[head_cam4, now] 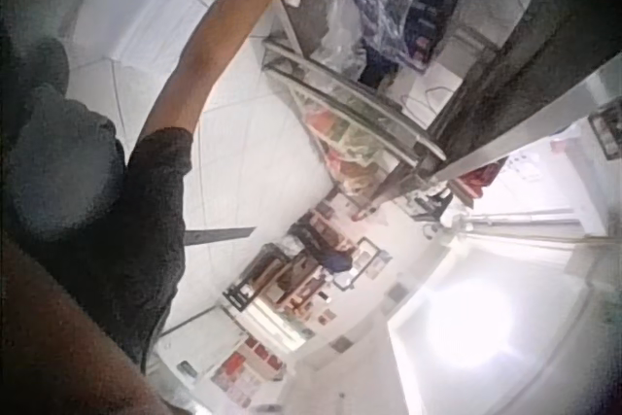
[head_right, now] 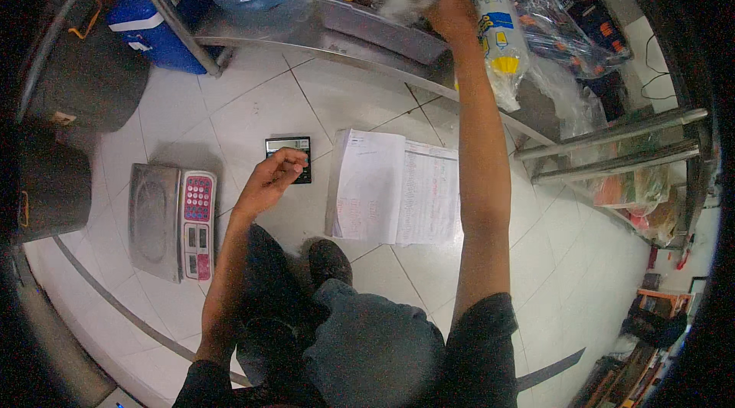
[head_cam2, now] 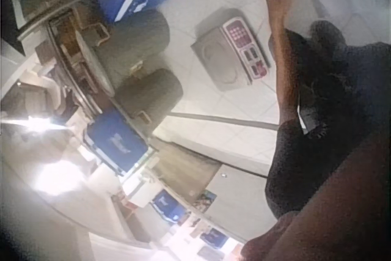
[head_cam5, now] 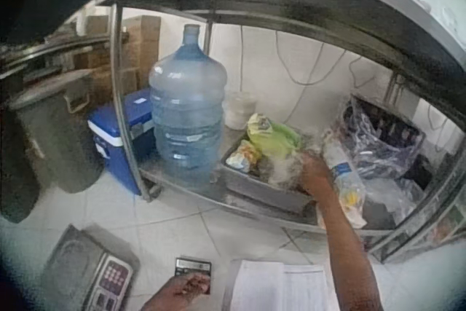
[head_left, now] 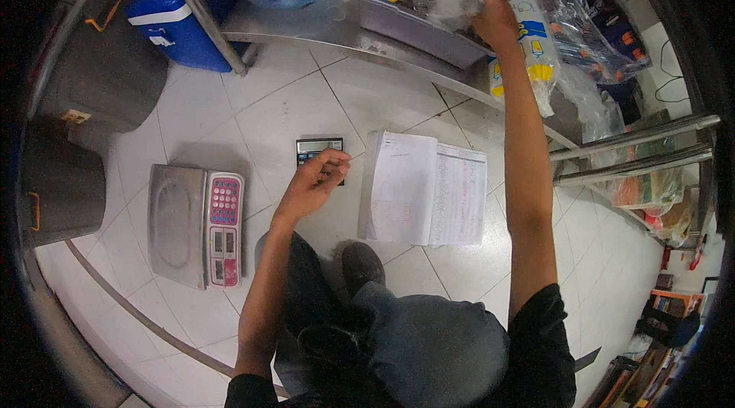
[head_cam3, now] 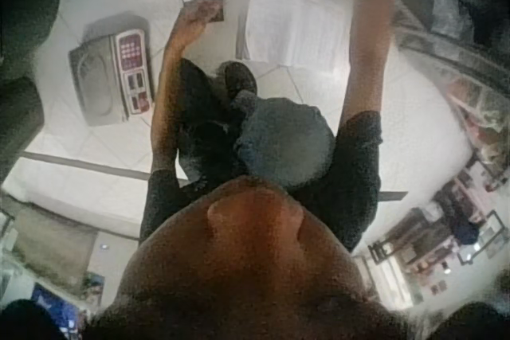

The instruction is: The person sits on the floor, opens a plastic bag containing dark items, and separates them into smaller portions. They write in a notebook, use a calculator, and place items into a plastic bag. The person moves around the room to retrieve and place items.

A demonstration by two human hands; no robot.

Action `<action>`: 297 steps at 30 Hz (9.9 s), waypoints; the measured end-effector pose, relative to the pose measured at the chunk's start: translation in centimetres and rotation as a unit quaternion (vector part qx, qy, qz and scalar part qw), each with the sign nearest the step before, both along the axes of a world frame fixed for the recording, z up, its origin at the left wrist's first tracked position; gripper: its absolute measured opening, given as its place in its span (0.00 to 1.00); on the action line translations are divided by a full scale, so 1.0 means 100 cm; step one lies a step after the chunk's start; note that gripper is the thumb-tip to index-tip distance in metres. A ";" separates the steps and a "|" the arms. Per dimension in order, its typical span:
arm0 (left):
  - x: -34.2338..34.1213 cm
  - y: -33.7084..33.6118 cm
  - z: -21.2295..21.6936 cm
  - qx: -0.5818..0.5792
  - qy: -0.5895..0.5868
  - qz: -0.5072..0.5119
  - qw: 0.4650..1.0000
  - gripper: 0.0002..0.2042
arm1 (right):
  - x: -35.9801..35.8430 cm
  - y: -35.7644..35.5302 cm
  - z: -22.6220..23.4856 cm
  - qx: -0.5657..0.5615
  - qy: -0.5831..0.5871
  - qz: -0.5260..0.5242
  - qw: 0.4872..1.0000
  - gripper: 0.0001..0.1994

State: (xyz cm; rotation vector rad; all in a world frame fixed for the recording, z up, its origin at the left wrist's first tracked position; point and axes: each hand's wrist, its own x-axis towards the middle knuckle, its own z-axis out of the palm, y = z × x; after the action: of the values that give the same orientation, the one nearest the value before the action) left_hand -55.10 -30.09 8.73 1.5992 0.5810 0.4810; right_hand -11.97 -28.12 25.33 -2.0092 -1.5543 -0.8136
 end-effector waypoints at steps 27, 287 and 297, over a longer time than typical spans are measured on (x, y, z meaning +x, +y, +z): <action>-0.039 -0.008 -0.037 -0.034 0.021 -0.005 0.999 0.10 | -0.004 0.053 0.031 0.139 0.112 -0.057 0.982 0.17; 0.203 -0.265 -0.130 0.114 0.156 -0.271 0.943 0.30 | -0.146 -0.452 -0.110 0.067 0.506 -0.076 0.857 0.08; 0.234 -0.229 -0.054 0.058 -0.074 -0.272 0.958 0.20 | -0.122 -0.431 -0.228 0.105 0.567 -0.011 0.817 0.08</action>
State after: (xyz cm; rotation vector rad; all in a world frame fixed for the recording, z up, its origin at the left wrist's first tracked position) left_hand -31.75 -52.96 3.34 1.7315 -0.0138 0.2161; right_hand -24.14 -71.21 2.56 -1.7435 -0.6786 0.2585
